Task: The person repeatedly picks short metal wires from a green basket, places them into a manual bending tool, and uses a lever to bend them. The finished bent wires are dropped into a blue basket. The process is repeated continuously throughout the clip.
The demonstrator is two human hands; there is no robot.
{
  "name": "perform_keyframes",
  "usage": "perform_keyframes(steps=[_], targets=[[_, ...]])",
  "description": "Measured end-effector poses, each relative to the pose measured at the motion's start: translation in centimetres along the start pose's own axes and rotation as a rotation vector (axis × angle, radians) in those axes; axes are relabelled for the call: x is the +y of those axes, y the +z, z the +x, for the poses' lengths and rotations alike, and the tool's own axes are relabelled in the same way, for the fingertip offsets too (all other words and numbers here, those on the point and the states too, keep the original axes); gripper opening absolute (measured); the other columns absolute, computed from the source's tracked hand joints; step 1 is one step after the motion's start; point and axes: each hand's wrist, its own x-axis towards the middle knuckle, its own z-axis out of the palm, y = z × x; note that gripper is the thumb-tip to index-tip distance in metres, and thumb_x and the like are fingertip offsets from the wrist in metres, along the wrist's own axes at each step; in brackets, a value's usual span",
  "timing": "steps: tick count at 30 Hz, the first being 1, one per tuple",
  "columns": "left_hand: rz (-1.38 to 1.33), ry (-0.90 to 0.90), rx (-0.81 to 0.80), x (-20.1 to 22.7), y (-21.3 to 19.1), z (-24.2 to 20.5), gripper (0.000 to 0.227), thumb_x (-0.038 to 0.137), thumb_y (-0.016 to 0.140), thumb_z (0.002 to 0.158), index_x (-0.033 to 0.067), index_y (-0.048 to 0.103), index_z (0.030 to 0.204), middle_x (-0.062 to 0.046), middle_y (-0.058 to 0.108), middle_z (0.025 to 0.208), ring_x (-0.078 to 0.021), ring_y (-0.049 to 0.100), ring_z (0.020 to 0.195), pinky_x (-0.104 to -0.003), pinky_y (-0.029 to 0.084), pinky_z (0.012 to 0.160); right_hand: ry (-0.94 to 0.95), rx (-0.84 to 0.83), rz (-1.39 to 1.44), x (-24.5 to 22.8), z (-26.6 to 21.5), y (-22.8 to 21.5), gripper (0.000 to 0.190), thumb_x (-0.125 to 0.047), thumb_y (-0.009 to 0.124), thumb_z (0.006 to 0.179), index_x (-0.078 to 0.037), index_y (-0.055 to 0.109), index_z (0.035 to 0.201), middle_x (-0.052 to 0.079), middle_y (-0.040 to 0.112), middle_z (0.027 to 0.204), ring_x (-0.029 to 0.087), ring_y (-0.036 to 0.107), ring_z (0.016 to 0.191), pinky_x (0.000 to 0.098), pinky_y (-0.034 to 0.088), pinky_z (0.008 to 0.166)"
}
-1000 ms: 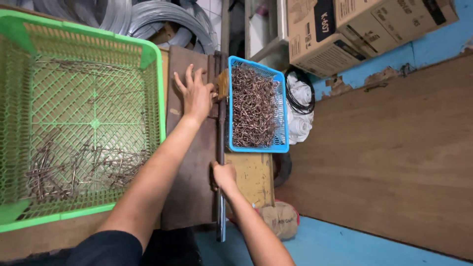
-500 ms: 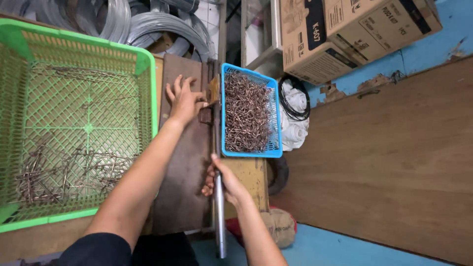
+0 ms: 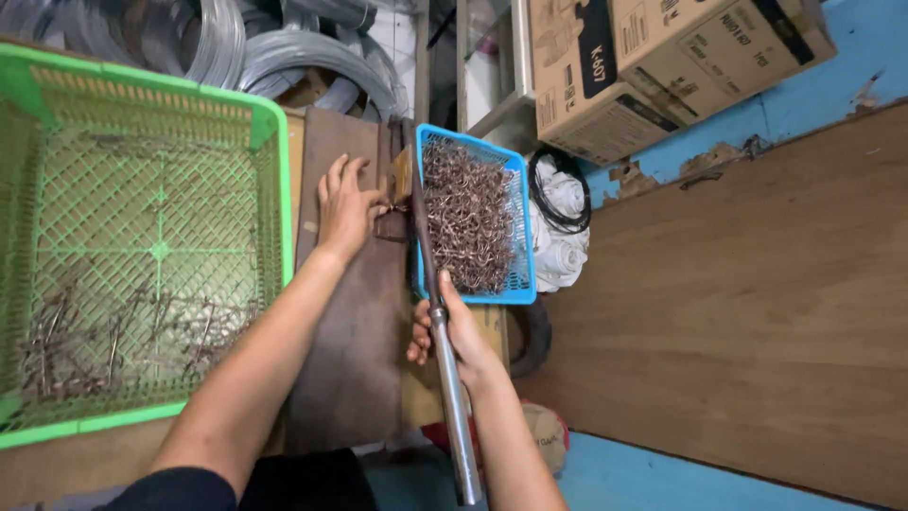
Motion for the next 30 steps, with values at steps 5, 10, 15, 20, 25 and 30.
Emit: perform_keyframes(steps=[5,10,15,20,25,30], targets=[[-0.081,-0.084,-0.042,-0.3,0.5,-0.6,0.011,0.037,0.085,0.082,0.0376,0.080,0.091,-0.004,0.045,0.151,-0.0424,0.024,0.151,-0.064,0.028,0.116,-0.001,0.005,-0.029,0.1,0.2,0.8,0.079,-0.089,0.038,0.090,-0.013,0.049,0.071,0.007,0.049,0.052,0.032,0.071,0.054,0.0361,0.061,0.050],[0.057,-0.094,-0.250,0.2,-0.5,-2.7,0.015,0.043,0.086,0.077,0.0368,0.082,0.090,-0.002,0.054,0.146,-0.0384,0.032,0.149,-0.059,0.033,0.114,-0.015,0.050,-0.086,0.0,-0.7,1.7,0.082,-0.090,0.035,0.089,-0.012,0.049,0.069,0.008,0.052,0.052,0.030,0.071,0.053,0.0324,0.058,0.048],[-0.087,-0.106,-0.194,1.7,-8.1,-5.5,0.013,0.034,0.085,0.076,0.0240,0.084,0.085,-0.010,0.066,0.135,-0.0400,0.053,0.135,-0.052,0.046,0.104,-0.097,0.166,-0.303,3.4,2.0,0.8,0.073,-0.079,0.042,0.098,-0.010,0.058,0.080,0.009,0.063,0.063,0.030,0.074,0.064,0.0373,0.062,0.059],[-0.443,-0.230,-0.133,-0.1,-10.7,-7.0,0.021,0.033,0.080,0.081,0.0150,0.083,0.093,-0.020,0.068,0.133,-0.0483,0.059,0.125,-0.054,0.049,0.102,-0.023,0.247,-0.769,7.0,5.2,0.2,0.072,-0.077,0.042,0.098,-0.014,0.073,0.114,0.010,0.079,0.096,0.029,0.073,0.110,0.0450,0.055,0.096],[-0.404,-0.191,-0.066,0.8,-12.4,-8.3,0.018,0.032,0.079,0.084,0.0188,0.083,0.096,-0.018,0.066,0.137,-0.0465,0.061,0.123,-0.053,0.050,0.100,0.072,0.404,-1.076,6.6,4.2,-0.3,0.083,-0.086,0.041,0.091,-0.022,0.063,0.140,0.004,0.071,0.131,0.027,0.061,0.132,0.0479,0.044,0.111],[-0.051,0.154,-0.132,5.2,-11.2,-9.5,0.009,0.027,0.082,0.079,0.0255,0.084,0.087,-0.012,0.060,0.139,-0.0424,0.047,0.139,-0.057,0.046,0.104,-0.558,0.727,-0.618,3.7,2.8,0.2,0.030,-0.040,0.082,0.088,-0.016,0.076,0.105,0.006,0.076,0.086,0.020,0.072,0.082,0.0343,0.058,0.074]])
